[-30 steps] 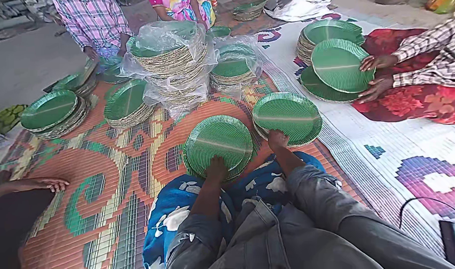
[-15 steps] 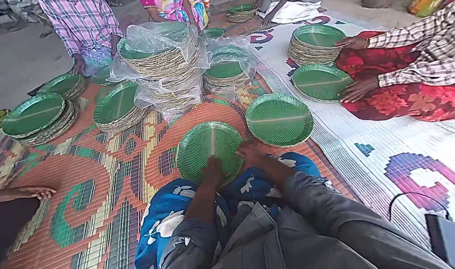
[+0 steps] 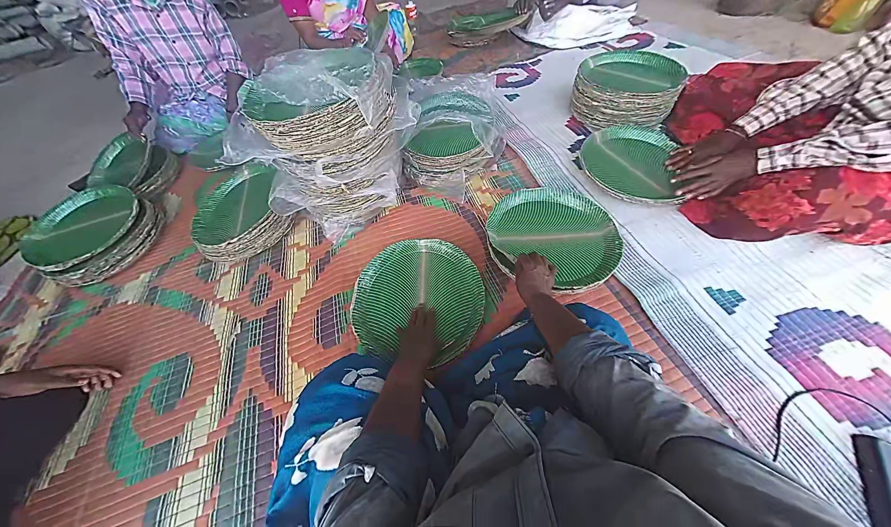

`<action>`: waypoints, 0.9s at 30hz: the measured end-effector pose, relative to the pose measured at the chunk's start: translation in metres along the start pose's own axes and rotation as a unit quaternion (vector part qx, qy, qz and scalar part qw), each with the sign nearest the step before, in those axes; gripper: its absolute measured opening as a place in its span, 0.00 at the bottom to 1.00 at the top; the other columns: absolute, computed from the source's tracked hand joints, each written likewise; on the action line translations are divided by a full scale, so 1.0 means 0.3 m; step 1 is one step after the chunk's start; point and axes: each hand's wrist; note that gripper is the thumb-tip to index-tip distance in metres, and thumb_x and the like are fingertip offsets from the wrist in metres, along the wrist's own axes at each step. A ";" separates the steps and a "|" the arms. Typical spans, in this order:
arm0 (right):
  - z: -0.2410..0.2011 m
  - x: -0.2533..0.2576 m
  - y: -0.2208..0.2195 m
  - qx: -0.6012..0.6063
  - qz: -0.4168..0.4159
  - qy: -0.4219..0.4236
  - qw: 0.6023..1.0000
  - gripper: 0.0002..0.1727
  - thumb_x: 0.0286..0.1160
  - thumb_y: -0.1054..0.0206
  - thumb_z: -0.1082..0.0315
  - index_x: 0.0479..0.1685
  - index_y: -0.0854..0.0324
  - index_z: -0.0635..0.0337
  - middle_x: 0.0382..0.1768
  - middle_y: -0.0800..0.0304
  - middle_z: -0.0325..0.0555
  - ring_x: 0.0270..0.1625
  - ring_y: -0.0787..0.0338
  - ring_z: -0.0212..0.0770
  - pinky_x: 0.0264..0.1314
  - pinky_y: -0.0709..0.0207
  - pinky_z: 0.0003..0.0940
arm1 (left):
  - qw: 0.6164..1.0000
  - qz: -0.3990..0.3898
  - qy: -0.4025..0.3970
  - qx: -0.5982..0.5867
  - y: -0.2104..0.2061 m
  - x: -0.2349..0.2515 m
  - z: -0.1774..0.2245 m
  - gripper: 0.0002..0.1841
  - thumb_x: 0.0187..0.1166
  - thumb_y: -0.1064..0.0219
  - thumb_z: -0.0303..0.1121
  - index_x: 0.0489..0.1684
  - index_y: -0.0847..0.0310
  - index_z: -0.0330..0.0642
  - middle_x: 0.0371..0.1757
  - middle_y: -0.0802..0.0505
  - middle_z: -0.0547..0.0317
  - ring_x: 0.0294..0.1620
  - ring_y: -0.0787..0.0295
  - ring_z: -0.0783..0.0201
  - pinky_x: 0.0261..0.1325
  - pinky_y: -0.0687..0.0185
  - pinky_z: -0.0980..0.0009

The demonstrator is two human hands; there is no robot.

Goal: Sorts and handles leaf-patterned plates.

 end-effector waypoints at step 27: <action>-0.023 0.013 0.009 -0.006 -0.126 -0.076 0.989 0.24 0.96 0.54 0.62 0.81 0.25 0.59 0.81 0.23 0.62 0.86 0.27 0.61 0.88 0.44 0.65 | 0.999 -0.023 -0.013 0.018 -0.004 -0.012 0.013 0.46 0.86 0.37 0.54 0.98 0.62 0.48 0.99 0.62 0.48 0.99 0.71 0.45 0.90 0.63 0.29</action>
Point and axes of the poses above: each hand's wrist, its own x-axis towards the middle knuckle, its own y-axis out of the back of the hand, z = x × y
